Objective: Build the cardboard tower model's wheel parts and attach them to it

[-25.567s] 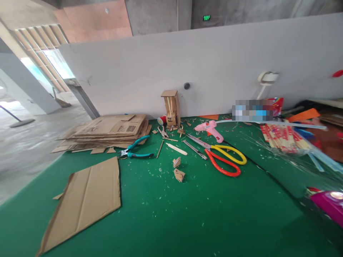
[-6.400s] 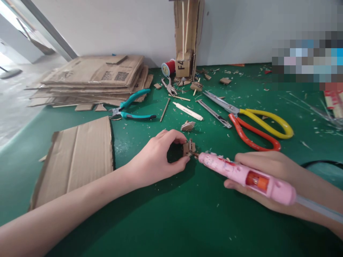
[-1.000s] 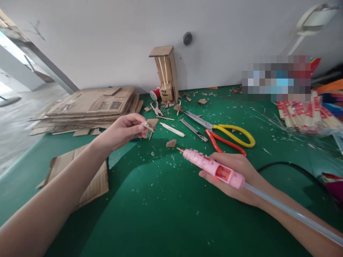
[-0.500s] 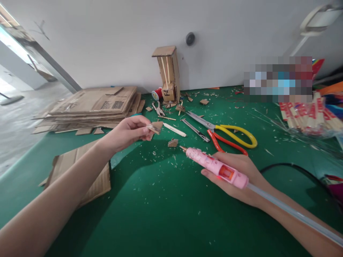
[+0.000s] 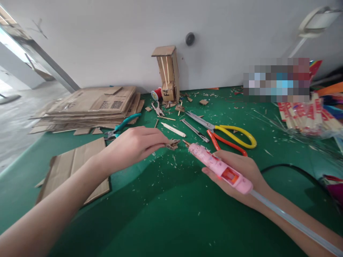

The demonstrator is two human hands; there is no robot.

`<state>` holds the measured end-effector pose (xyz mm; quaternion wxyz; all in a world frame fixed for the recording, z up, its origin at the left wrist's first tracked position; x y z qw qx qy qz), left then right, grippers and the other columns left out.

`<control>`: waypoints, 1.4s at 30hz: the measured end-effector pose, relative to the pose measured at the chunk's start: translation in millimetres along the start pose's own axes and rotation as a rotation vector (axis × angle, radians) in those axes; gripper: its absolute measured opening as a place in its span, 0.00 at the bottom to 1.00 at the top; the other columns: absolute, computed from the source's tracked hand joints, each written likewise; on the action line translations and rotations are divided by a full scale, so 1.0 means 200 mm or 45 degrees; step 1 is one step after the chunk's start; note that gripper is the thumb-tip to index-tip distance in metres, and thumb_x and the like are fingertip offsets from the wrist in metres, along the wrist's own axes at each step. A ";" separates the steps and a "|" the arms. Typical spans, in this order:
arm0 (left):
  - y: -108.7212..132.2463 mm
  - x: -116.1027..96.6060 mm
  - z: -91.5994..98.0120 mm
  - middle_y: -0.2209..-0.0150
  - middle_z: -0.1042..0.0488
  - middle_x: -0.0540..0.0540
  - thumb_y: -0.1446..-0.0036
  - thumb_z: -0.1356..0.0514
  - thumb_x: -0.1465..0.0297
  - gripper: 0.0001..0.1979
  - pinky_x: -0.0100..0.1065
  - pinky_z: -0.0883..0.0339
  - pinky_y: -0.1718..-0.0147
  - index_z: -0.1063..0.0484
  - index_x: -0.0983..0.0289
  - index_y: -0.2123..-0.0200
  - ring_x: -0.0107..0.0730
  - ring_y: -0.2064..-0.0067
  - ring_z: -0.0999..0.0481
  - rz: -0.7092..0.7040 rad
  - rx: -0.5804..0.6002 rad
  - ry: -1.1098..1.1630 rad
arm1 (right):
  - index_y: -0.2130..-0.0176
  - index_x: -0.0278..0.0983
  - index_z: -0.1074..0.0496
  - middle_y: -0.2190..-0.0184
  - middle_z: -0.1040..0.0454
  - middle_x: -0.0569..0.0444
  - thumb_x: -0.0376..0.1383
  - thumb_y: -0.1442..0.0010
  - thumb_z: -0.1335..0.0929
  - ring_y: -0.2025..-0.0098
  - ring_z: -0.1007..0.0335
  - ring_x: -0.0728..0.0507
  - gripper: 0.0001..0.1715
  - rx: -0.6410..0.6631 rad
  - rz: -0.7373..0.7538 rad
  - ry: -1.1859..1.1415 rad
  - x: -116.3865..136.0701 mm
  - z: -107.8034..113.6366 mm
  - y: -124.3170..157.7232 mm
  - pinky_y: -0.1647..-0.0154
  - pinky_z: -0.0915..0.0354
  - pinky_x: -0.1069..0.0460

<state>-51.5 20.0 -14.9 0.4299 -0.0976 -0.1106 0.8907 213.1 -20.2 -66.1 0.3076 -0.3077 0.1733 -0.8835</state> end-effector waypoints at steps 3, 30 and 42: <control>0.00 -0.01 0.00 0.58 0.25 0.52 0.36 0.50 0.68 0.11 0.31 0.34 0.59 0.28 0.59 0.56 0.31 0.59 0.26 -0.029 -0.001 -0.031 | 0.66 0.39 0.37 0.75 0.32 0.58 0.36 0.43 0.33 0.76 0.36 0.51 0.07 0.032 0.083 0.003 -0.02 -0.01 0.01 0.78 0.42 0.55; 0.00 -0.05 0.03 0.59 0.25 0.55 0.35 0.54 0.69 0.15 0.34 0.34 0.59 0.32 0.59 0.50 0.33 0.59 0.26 -0.151 0.030 -0.190 | 0.64 0.37 0.33 0.72 0.28 0.53 0.35 0.42 0.35 0.74 0.34 0.49 0.04 0.197 0.020 -0.104 -0.02 -0.01 0.04 0.78 0.40 0.55; -0.01 -0.08 0.04 0.59 0.24 0.55 0.35 0.54 0.70 0.15 0.36 0.33 0.59 0.32 0.60 0.50 0.35 0.58 0.26 -0.187 0.013 -0.194 | 0.65 0.37 0.33 0.71 0.29 0.53 0.37 0.41 0.36 0.74 0.34 0.49 0.05 0.172 -0.015 -0.146 -0.04 -0.05 0.05 0.78 0.40 0.54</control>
Point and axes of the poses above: each hand's wrist, its own y-axis away from the middle knuckle, its own z-axis out of the back of the hand, x = y × z, the point moved 1 cm from there along -y, towards the middle knuckle
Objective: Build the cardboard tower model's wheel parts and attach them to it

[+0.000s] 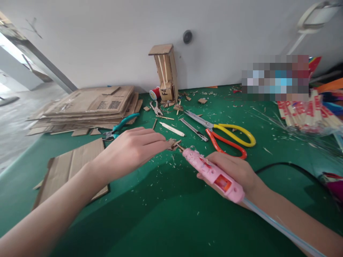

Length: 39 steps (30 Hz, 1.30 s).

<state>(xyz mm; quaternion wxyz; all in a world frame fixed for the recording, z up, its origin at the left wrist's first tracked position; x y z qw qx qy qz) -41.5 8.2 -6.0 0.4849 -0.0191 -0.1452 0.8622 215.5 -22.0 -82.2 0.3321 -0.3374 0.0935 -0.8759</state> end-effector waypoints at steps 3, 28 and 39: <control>0.01 0.00 0.00 0.58 0.24 0.55 0.35 0.54 0.70 0.14 0.36 0.34 0.59 0.32 0.59 0.51 0.35 0.57 0.26 0.008 0.001 0.013 | 0.65 0.37 0.33 0.72 0.29 0.53 0.36 0.41 0.36 0.74 0.34 0.49 0.04 0.035 0.004 -0.010 0.00 0.01 0.00 0.78 0.40 0.54; 0.07 0.23 -0.12 0.64 0.24 0.50 0.40 0.50 0.62 0.13 0.31 0.38 0.71 0.28 0.58 0.60 0.33 0.66 0.26 0.707 0.197 0.028 | 0.66 0.40 0.37 0.72 0.30 0.59 0.36 0.43 0.32 0.74 0.35 0.52 0.08 -0.151 0.139 0.126 0.02 0.05 -0.01 0.76 0.39 0.56; 0.06 0.23 -0.15 0.63 0.24 0.52 0.40 0.51 0.62 0.15 0.33 0.36 0.69 0.28 0.59 0.58 0.35 0.64 0.25 0.670 0.230 -0.034 | 0.66 0.39 0.37 0.72 0.30 0.58 0.37 0.43 0.32 0.74 0.36 0.52 0.08 -0.139 0.157 0.095 0.02 0.04 -0.01 0.76 0.40 0.56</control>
Point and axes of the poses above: each hand's wrist, its own y-axis away from the middle knuckle, its own z-axis out of the back of the hand, x = y × z, the point moved 1 cm from there along -y, towards the middle knuckle
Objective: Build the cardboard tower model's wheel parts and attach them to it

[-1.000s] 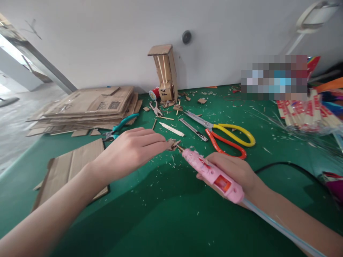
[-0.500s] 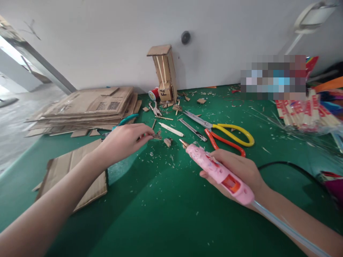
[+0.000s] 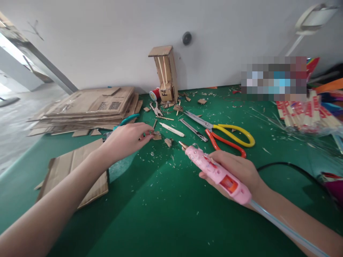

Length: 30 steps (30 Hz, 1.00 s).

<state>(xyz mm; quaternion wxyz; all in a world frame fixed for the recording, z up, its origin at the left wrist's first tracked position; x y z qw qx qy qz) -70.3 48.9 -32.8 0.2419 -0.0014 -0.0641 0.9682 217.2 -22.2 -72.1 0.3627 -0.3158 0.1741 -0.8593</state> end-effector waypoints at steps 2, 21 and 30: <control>0.01 0.00 0.01 0.63 0.25 0.52 0.40 0.51 0.61 0.16 0.33 0.36 0.70 0.29 0.59 0.56 0.35 0.65 0.26 0.009 -0.018 -0.020 | 0.66 0.39 0.37 0.72 0.31 0.59 0.36 0.44 0.31 0.74 0.36 0.52 0.08 0.000 -0.005 -0.006 0.00 0.00 0.00 0.76 0.40 0.56; 0.01 -0.30 -0.09 0.61 0.27 0.52 0.41 0.45 0.63 0.10 0.28 0.41 0.78 0.31 0.61 0.59 0.28 0.70 0.28 0.123 -0.135 0.077 | 0.71 0.38 0.37 0.75 0.29 0.56 0.41 0.41 0.34 0.76 0.34 0.50 0.10 -0.113 -0.116 0.235 0.03 0.02 -0.04 0.77 0.41 0.55; 0.13 -0.34 -0.17 0.64 0.25 0.53 0.43 0.41 0.69 0.12 0.27 0.30 0.72 0.30 0.62 0.55 0.24 0.71 0.27 0.105 -0.516 0.754 | 0.70 0.37 0.37 0.79 0.34 0.60 0.39 0.44 0.32 0.79 0.38 0.53 0.10 -0.040 -0.007 0.014 0.00 0.00 -0.03 0.81 0.43 0.57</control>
Point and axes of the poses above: each hand's wrist, its own y-axis away from the middle knuckle, its own z-axis out of the back of the hand, x = y × z, the point moved 1 cm from there along -y, towards the middle knuckle
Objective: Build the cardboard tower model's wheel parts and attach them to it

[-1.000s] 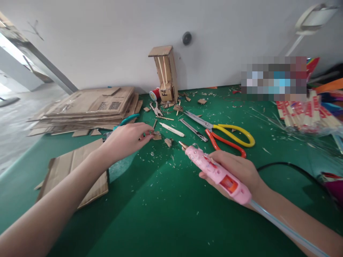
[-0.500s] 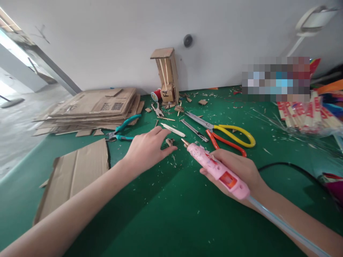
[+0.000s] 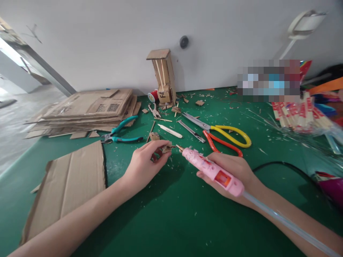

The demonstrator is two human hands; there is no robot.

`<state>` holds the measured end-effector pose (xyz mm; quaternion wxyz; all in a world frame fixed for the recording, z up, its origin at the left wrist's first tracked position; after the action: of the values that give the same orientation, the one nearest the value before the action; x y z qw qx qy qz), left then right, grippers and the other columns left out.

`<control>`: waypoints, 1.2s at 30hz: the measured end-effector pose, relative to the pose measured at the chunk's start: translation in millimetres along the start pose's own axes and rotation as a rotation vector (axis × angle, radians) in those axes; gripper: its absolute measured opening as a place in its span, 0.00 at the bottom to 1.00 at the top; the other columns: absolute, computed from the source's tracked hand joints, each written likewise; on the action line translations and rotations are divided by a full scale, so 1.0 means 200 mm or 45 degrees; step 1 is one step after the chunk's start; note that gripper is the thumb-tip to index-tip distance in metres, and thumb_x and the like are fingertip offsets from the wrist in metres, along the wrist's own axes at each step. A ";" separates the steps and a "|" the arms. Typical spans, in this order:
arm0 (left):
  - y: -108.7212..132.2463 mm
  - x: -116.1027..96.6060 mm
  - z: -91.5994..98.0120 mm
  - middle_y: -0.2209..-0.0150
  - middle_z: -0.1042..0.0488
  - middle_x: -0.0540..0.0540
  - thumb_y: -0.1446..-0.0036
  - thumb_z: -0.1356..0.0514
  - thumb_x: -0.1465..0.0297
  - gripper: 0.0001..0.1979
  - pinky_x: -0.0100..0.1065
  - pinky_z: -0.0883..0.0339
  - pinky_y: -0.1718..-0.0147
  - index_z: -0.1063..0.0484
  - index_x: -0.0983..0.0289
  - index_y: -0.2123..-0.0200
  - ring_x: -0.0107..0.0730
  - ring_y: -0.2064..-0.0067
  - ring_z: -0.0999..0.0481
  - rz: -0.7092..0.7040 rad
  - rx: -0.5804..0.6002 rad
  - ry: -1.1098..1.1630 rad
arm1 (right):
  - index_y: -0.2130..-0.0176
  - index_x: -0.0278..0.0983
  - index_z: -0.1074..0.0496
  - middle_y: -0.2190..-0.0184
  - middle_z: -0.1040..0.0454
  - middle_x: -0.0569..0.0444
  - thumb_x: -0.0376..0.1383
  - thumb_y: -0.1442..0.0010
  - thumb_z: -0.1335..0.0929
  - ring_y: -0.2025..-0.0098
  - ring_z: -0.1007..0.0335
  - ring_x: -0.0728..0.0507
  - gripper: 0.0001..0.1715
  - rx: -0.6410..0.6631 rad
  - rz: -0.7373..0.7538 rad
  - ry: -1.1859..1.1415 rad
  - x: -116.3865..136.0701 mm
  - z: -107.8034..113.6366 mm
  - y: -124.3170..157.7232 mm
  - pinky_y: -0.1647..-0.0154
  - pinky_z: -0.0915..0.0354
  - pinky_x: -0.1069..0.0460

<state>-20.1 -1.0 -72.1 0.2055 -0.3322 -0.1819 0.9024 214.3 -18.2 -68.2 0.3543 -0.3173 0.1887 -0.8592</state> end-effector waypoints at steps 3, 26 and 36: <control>0.02 0.00 -0.02 0.66 0.25 0.53 0.44 0.41 0.68 0.12 0.27 0.29 0.72 0.30 0.62 0.56 0.23 0.72 0.28 -0.004 -0.059 -0.009 | 0.70 0.36 0.36 0.80 0.35 0.60 0.37 0.44 0.32 0.80 0.40 0.53 0.09 0.023 0.036 -0.021 0.00 -0.01 0.00 0.81 0.45 0.56; 0.03 -0.01 -0.03 0.70 0.27 0.51 0.43 0.42 0.72 0.11 0.26 0.31 0.71 0.31 0.64 0.56 0.24 0.71 0.28 -0.231 -0.050 -0.186 | 0.73 0.38 0.42 0.79 0.39 0.60 0.33 0.48 0.33 0.79 0.42 0.51 0.11 0.304 -0.088 -0.001 -0.03 -0.05 0.03 0.79 0.49 0.54; 0.02 -0.02 -0.03 0.72 0.28 0.50 0.44 0.41 0.72 0.11 0.25 0.32 0.73 0.30 0.64 0.57 0.23 0.73 0.29 -0.195 -0.078 -0.178 | 0.70 0.37 0.37 0.78 0.33 0.56 0.36 0.45 0.34 0.78 0.39 0.49 0.06 0.303 -0.119 0.013 -0.01 -0.02 0.02 0.80 0.48 0.54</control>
<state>-15.4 -5.7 -76.1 0.2504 -0.2596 -0.2483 0.8990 214.5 -18.4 -73.4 0.3481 -0.2772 0.0720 -0.8926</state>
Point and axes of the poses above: each hand's wrist, its own y-axis away from the middle knuckle, its own z-axis out of the back of the hand, x = y × z, the point moved 1 cm from there along -y, towards the middle knuckle
